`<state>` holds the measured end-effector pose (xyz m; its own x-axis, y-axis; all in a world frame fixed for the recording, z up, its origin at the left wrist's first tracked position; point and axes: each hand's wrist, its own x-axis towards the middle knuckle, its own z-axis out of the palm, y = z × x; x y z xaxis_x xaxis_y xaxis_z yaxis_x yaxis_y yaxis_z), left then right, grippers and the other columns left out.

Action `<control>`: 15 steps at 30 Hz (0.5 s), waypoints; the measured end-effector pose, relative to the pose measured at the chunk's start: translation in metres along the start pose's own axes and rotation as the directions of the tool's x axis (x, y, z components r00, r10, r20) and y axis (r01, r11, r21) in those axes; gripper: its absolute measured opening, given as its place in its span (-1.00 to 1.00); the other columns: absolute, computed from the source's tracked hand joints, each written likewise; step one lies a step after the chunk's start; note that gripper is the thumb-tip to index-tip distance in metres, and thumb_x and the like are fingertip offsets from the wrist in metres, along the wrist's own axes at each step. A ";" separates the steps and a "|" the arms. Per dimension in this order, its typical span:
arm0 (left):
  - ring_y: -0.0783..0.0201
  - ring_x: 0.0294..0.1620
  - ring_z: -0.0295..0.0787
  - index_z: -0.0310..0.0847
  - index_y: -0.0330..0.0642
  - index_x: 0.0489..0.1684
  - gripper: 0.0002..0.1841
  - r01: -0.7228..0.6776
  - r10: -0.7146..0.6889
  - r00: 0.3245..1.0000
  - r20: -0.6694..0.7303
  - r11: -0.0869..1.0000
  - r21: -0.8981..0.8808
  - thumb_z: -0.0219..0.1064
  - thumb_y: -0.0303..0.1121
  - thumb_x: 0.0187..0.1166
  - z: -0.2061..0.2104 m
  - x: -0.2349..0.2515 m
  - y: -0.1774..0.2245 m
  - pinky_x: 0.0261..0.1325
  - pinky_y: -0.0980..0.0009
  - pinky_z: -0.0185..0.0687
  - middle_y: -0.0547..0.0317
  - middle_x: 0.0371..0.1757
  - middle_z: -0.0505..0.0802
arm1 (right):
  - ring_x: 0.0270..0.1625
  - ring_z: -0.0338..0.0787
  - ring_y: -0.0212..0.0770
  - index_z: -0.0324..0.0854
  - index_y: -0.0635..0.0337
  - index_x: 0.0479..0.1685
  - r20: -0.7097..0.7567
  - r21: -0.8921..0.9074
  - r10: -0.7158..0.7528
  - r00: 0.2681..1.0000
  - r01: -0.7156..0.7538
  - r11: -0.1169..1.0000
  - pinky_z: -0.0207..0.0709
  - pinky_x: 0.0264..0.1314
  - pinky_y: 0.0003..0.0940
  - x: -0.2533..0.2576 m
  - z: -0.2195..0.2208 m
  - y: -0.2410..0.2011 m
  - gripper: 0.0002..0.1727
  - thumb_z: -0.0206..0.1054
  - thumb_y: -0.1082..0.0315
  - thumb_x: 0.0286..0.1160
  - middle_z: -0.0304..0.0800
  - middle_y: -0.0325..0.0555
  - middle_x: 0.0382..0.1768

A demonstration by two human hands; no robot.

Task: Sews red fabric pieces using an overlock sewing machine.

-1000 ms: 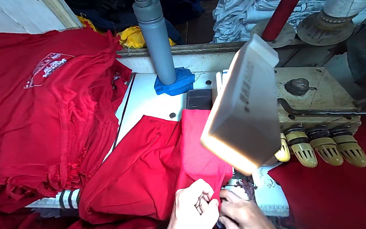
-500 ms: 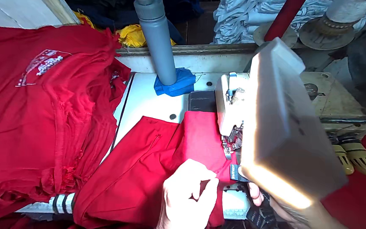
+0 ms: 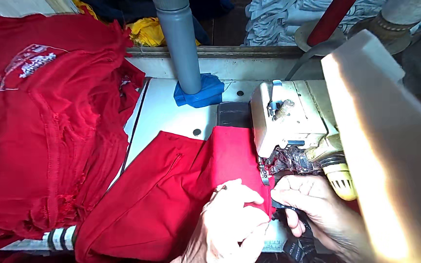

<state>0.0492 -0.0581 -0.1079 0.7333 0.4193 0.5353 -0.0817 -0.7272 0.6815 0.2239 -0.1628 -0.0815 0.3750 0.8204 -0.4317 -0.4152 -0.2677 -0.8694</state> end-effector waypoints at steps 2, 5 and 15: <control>0.21 0.37 0.77 0.79 -0.09 -0.36 -0.85 -0.083 0.071 0.991 0.115 0.991 0.103 0.31 -0.39 0.59 0.004 -0.003 -0.004 0.71 0.14 0.37 0.08 0.06 0.92 | -0.80 0.65 -0.49 0.70 0.10 -0.54 0.015 -0.002 -0.002 1.000 0.002 1.000 0.52 -0.77 -0.65 0.000 0.000 0.000 -0.74 0.27 0.59 0.48 0.70 -0.27 -0.80; 0.14 0.42 0.75 0.80 -0.04 -0.33 -0.82 -0.134 0.081 0.974 0.211 0.959 0.250 0.25 -0.39 0.60 0.006 -0.005 -0.001 0.67 0.04 0.39 0.14 0.11 0.93 | -0.65 0.74 -0.55 0.72 0.04 -0.40 0.016 -0.285 -0.218 0.976 0.214 0.934 0.61 -0.59 -0.68 -0.001 -0.007 0.009 -0.88 0.39 0.45 0.46 0.79 -0.38 -0.66; 0.07 0.35 0.79 0.76 -0.03 -0.35 -0.77 -0.187 0.090 0.957 0.276 0.918 0.350 0.18 -0.40 0.65 0.001 0.001 0.006 0.54 -0.01 0.47 0.08 0.12 0.92 | 0.03 0.83 -0.24 0.89 -0.06 0.04 0.390 -0.782 -0.712 0.584 0.619 0.080 0.67 0.12 -0.38 -0.010 -0.036 0.033 -0.66 0.22 0.48 0.56 0.89 -0.10 -0.04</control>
<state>0.0503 -0.0625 -0.1034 0.8804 0.1860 0.4362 0.0239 -0.9361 0.3510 0.2363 -0.1974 -0.1142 0.1916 0.8668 0.4604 0.8467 0.0913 -0.5242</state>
